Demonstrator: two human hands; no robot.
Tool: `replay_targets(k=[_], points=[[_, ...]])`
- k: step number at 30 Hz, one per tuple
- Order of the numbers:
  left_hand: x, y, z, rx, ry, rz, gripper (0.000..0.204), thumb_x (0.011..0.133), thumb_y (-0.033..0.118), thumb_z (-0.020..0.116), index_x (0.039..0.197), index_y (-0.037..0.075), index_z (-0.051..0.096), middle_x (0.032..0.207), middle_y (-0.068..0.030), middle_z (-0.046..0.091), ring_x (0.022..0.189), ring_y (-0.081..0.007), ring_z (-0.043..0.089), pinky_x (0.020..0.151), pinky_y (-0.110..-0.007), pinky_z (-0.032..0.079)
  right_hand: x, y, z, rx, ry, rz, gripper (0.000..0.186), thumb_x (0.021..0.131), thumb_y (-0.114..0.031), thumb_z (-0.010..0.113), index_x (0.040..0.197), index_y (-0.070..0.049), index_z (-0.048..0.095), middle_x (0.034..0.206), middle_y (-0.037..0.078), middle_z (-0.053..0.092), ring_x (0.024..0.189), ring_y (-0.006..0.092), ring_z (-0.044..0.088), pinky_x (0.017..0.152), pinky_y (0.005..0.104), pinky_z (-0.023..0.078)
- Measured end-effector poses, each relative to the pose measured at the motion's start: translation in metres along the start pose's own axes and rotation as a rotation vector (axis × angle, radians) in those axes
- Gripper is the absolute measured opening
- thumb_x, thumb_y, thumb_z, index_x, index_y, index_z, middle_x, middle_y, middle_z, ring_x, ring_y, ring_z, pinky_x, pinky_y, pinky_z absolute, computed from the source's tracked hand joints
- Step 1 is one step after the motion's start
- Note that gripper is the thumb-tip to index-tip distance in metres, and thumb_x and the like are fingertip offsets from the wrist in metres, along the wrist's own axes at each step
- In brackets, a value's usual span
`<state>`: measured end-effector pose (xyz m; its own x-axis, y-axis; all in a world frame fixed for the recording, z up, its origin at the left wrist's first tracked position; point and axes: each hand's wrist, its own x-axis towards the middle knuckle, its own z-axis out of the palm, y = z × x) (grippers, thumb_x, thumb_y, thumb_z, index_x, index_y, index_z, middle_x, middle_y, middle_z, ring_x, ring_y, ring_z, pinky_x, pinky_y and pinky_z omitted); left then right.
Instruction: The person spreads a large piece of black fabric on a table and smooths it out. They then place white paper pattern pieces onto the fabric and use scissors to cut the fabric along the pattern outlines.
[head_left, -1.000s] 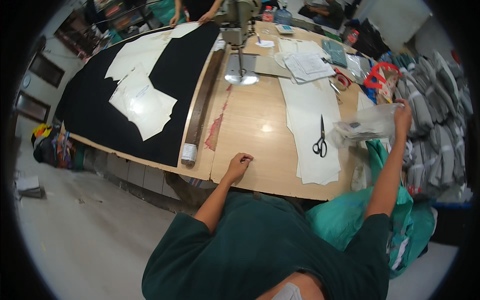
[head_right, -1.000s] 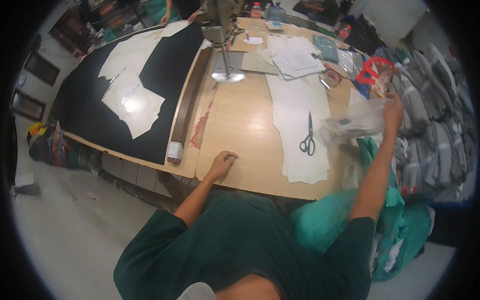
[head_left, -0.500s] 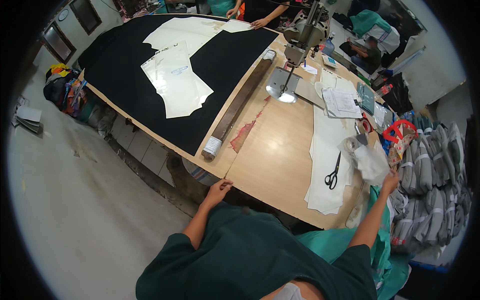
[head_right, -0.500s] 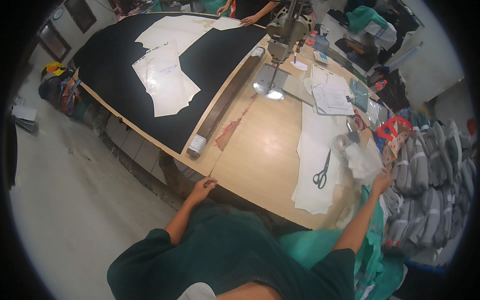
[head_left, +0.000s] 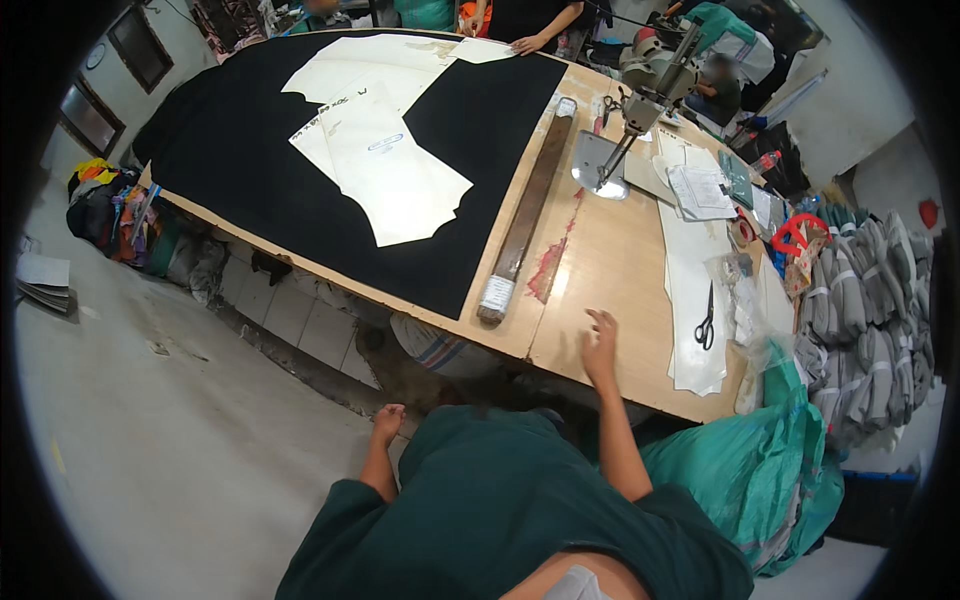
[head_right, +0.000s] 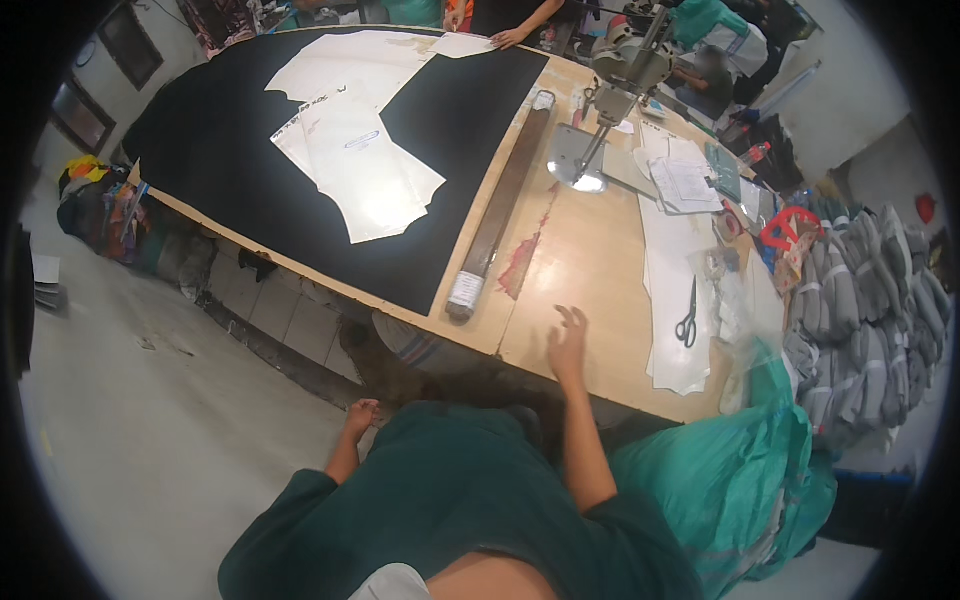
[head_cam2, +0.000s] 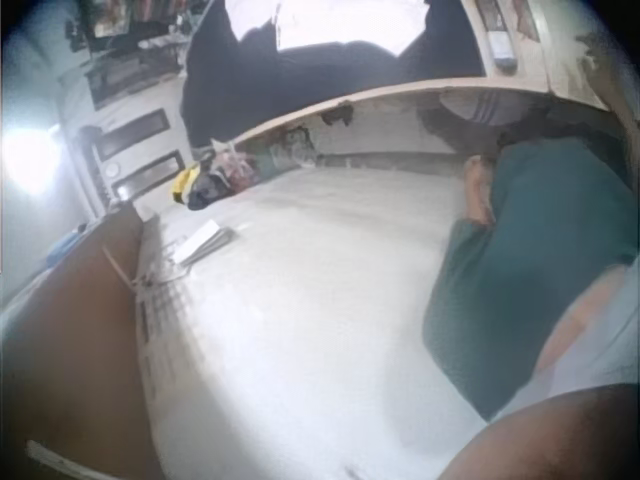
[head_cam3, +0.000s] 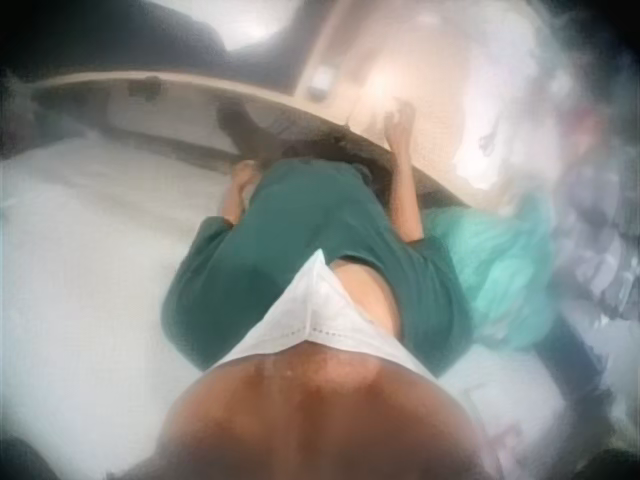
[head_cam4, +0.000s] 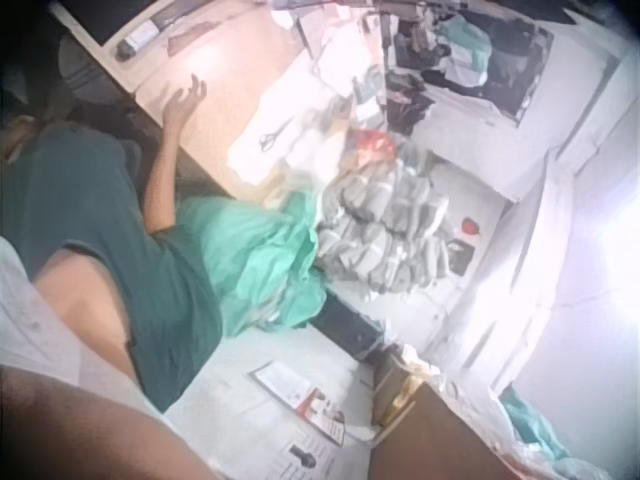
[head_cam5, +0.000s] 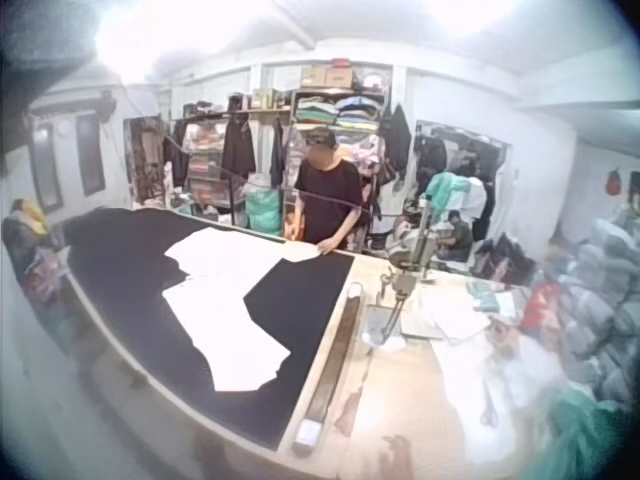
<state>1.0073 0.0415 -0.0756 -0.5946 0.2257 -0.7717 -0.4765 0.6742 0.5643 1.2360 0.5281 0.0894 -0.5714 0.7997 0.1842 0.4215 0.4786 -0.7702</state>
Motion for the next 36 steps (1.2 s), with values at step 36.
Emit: replay_targets(k=[36], points=[[0.114, 0.187, -0.306, -0.017, -0.033, 0.318, 0.028, 0.111, 0.018, 0.054, 0.129, 0.003, 0.069, 0.114, -0.0093, 0.074, 0.101, -0.0150, 0.067, 0.090, -0.030, 0.054, 0.198, -0.126, 0.216, -0.398, 0.417, 0.155, 0.024, 0.107, -0.021, 0.054, 0.106, -0.001, 0.066, 0.098, 0.023, 0.070, 0.092, 0.0405, 0.068, 0.084, 0.0459, 0.052]])
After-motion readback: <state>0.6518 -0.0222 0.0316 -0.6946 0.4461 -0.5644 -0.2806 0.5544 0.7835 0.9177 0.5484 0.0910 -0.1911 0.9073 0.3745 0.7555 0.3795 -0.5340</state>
